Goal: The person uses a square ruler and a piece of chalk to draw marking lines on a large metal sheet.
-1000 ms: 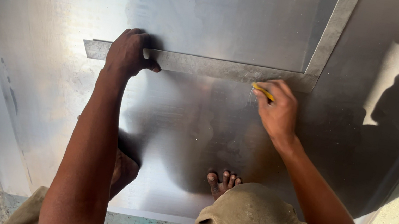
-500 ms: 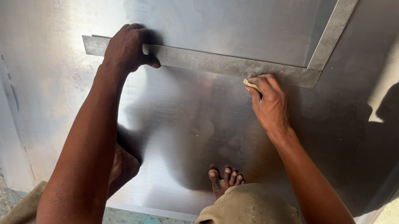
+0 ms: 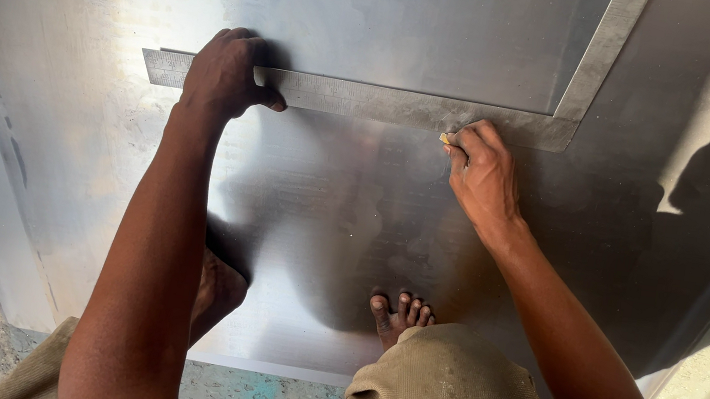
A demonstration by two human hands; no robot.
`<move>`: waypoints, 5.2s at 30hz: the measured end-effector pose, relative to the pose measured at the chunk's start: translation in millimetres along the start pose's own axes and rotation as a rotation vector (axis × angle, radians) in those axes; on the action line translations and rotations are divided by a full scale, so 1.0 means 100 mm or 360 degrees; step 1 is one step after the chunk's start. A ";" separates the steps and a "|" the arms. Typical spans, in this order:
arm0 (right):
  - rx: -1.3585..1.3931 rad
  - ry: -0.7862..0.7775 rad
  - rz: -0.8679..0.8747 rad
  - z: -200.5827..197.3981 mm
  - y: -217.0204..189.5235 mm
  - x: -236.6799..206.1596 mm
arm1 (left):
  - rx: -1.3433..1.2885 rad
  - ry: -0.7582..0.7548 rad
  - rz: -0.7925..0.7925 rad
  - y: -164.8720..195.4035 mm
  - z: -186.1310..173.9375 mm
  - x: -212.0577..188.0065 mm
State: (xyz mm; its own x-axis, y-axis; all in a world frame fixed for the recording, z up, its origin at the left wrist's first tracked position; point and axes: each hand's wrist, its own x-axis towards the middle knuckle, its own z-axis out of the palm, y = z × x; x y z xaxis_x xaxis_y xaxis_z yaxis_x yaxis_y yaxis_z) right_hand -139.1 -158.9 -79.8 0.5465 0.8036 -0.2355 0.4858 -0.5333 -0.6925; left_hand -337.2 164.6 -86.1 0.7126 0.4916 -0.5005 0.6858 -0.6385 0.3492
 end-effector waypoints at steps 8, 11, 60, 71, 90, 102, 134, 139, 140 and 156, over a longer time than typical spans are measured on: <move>-0.0011 -0.0058 -0.0049 0.02 0.07 0.02 | -0.0003 -0.0017 -0.0022 -0.02 0.02 0.01; -0.0189 -0.0163 0.0057 0.00 0.12 0.06 | 0.0034 0.0022 0.0128 -0.01 -0.01 0.00; -0.0103 -0.0321 0.0087 0.01 -0.07 0.05 | 0.0021 -0.0009 0.0059 0.11 -0.11 0.00; 0.0130 0.0212 -0.0010 0.05 -0.18 -0.06 | 0.0010 -0.0085 -0.0074 0.15 -0.13 0.03; 0.0129 -0.0812 0.0243 0.16 -0.20 -0.26 | 0.0042 -0.0048 -0.0042 0.15 -0.15 0.06; 0.0112 0.0172 -0.0100 0.19 -0.29 0.02 | 0.0003 -0.0087 -0.0061 0.16 -0.13 0.05; 0.0020 -0.0303 0.0034 0.26 -0.22 0.10 | 0.0032 -0.0082 -0.0046 0.15 -0.14 0.04; -0.0292 -0.1436 0.0214 0.30 -0.53 -0.23 | 0.0037 -0.0040 -0.0038 0.15 -0.16 0.07; -0.0216 -0.1193 0.0203 0.28 -0.58 -0.29 | 0.0012 -0.0033 -0.0068 0.15 -0.15 0.06; -0.0031 -0.0018 0.0277 -0.05 -0.23 -0.57 | 0.0020 -0.0090 -0.0035 0.12 -0.16 0.03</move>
State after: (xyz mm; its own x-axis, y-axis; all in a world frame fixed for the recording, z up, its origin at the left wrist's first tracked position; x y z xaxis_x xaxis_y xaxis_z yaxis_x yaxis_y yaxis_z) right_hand -177.8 -193.5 -47.7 0.6160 0.7015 -0.3583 0.3977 -0.6696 -0.6273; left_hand -324.6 167.5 -71.0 0.6876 0.4715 -0.5521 0.6990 -0.6355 0.3279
